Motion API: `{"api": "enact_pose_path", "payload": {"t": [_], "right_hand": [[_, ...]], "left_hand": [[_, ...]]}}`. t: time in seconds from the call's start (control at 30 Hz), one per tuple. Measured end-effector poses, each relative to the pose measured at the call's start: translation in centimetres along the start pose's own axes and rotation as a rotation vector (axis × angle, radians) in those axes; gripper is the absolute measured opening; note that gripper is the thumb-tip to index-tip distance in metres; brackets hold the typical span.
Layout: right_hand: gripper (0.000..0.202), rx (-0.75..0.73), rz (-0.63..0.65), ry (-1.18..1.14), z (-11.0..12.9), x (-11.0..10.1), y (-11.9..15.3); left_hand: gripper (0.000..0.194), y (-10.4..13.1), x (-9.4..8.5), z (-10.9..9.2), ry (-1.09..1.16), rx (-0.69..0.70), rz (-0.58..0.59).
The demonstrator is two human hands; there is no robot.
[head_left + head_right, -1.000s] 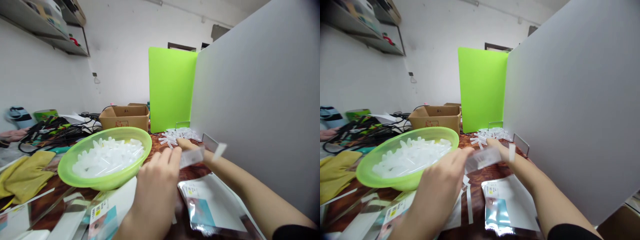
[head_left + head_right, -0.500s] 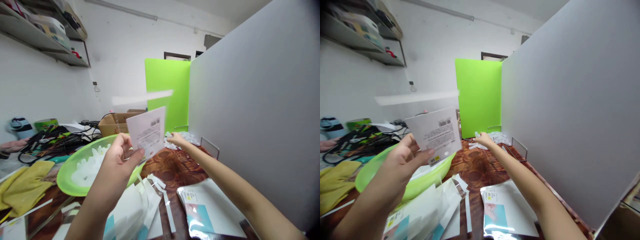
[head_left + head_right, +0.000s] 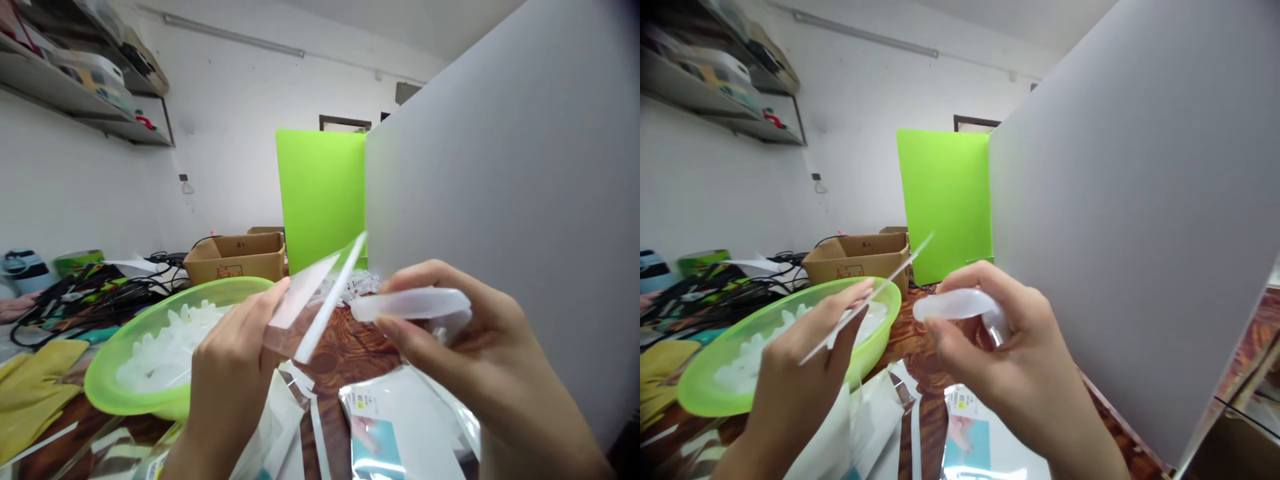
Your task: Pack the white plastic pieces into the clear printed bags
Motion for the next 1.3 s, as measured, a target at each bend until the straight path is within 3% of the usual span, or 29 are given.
{"api": "enact_pose_path", "payload": {"t": [0.17, 0.27, 0.33, 0.47, 0.57, 0.67, 0.9, 1.03, 1.13, 1.2, 1.3], "right_hand": [[0.022, -0.105, 0.167, -0.049, 0.3, 2.3, -0.7], [0.023, -0.095, 0.131, -0.114, 0.3, 2.7, -0.7], [0.017, -0.043, 0.149, -0.179, -0.4, 3.3, -0.7], [0.01, 0.062, 0.311, -0.263, -2.1, 5.6, -0.6], [0.016, 0.044, 0.283, -0.257, -2.7, 6.2, -0.9], [0.005, 0.049, 0.301, -0.277, -3.0, 7.2, -1.2], [0.023, 0.167, 0.52, -0.358, -3.8, 9.2, -0.5], [0.022, 0.146, 0.328, -0.264, -4.6, 7.2, -1.4], [0.01, 0.038, 0.215, -0.208, -4.1, 5.9, -1.9], [0.003, -0.012, 0.232, -0.165, -3.9, 6.1, -2.0], [0.017, -0.018, 0.375, -0.118, -4.1, 7.6, -1.6]], "left_hand": [[0.046, 0.2, 1.3, -2.9, 0.032, 0.299, 0.111], [0.048, 0.3, 1.6, -3.2, 0.018, 0.359, 0.123], [0.046, 0.3, 1.4, -3.0, -0.018, 0.359, 0.096], [0.04, 0.3, 1.0, -3.0, -0.064, 0.357, 0.06], [0.039, 0.4, 1.3, -2.5, -0.084, 0.326, 0.063], [0.041, 0.4, 1.6, -1.9, -0.072, 0.274, 0.054], [0.036, 0.3, 1.7, -0.8, 0.037, 0.07, -0.008], [0.032, 0.6, 2.8, 0.1, 0.1, -0.09, 0.097], [0.034, 0.7, 3.4, -0.2, 0.142, -0.094, 0.165], [0.035, 0.6, 3.3, -0.9, 0.138, -0.035, 0.168], [0.034, 0.4, 2.8, -2.0, 0.064, 0.082, 0.134]]}}
Point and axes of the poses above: each hand's wrist, its own y-axis away from the middle knuckle, its own x-axis out of the palm, z = x × y, the point moved 10 cm from there along -y, towards the middle knuckle, and after that the axes turned 9 degrees about y, right-handed, at the moved point
